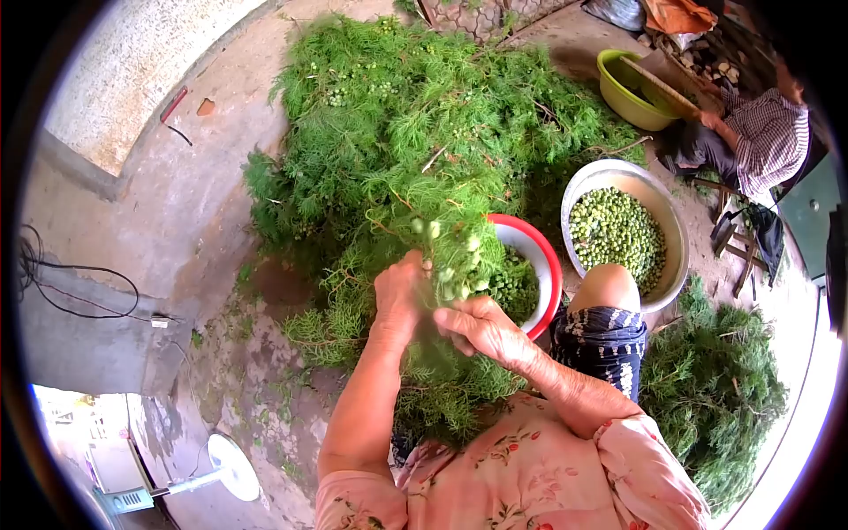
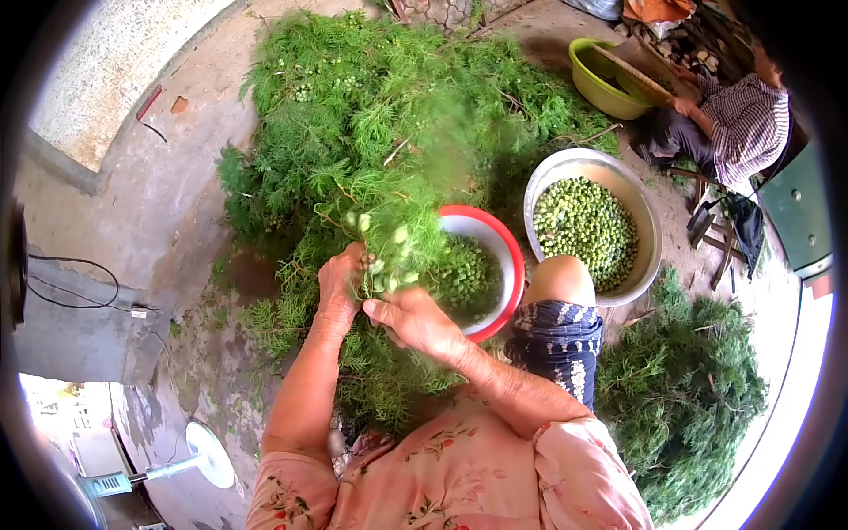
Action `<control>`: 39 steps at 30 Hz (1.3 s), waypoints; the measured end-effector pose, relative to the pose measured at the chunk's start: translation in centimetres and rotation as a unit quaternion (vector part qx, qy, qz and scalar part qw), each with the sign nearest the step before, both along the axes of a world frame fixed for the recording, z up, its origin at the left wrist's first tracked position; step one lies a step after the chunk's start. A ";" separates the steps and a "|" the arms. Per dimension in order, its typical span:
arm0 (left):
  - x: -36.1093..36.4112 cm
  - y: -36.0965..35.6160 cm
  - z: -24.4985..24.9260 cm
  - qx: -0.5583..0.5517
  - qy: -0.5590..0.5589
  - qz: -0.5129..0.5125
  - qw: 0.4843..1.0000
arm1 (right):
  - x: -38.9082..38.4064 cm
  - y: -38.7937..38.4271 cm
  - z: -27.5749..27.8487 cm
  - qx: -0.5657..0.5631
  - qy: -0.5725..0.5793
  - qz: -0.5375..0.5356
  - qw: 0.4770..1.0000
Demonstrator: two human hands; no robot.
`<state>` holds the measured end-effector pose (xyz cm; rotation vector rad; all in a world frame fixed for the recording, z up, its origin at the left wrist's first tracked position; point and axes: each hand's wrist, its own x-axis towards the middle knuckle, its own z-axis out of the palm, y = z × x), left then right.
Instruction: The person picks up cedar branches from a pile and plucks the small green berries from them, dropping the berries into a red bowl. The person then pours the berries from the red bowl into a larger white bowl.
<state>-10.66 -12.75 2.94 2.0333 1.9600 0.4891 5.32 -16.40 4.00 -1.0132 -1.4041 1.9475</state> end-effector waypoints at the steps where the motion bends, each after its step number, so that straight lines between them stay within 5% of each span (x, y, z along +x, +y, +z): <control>1: -0.1 -0.1 0.2 -0.003 -0.002 -0.002 1.000 | 0.3 -0.2 -0.1 -0.007 0.001 0.005 1.000; 3: -0.9 0.1 -1.6 -0.002 -0.012 -0.010 1.000 | 0.9 -0.3 0.2 -0.018 0.004 0.014 1.000; 4: -0.8 -0.1 -2.1 0.013 -0.139 0.007 0.990 | 1.3 -0.6 0.9 -0.009 -0.036 0.031 0.999; 6: -1.3 0.0 -3.0 0.086 -0.123 -0.010 0.989 | 1.7 -1.9 2.0 0.026 0.007 0.071 0.997; 7: -1.6 0.6 -2.8 0.146 0.022 -0.045 0.988 | 2.0 -2.4 2.6 0.045 0.028 0.091 0.994; 15: 0.0 -0.2 -0.9 0.114 0.109 -0.005 0.988 | 2.6 -0.6 0.8 -0.175 0.212 -0.147 0.950; 16: 0.1 -0.3 -1.0 0.176 0.089 -0.029 0.980 | 2.6 -0.3 0.2 -0.173 0.232 -0.155 0.944; 21: -0.1 0.0 -2.4 0.081 0.106 -0.003 0.991 | 1.9 0.7 0.2 -0.250 0.282 -0.132 0.917; 26: 0.2 -0.4 -1.8 0.090 0.004 -0.022 0.996 | 0.1 2.0 1.5 -0.316 0.253 -0.126 0.906; 34: 0.4 -0.3 0.7 -0.084 -0.008 0.013 0.996 | -1.2 2.0 0.6 -0.263 0.246 -0.121 0.925; 39: -0.9 0.2 -1.6 0.039 0.009 -0.018 0.999 | -0.9 -0.4 2.1 -0.306 0.212 -0.096 0.923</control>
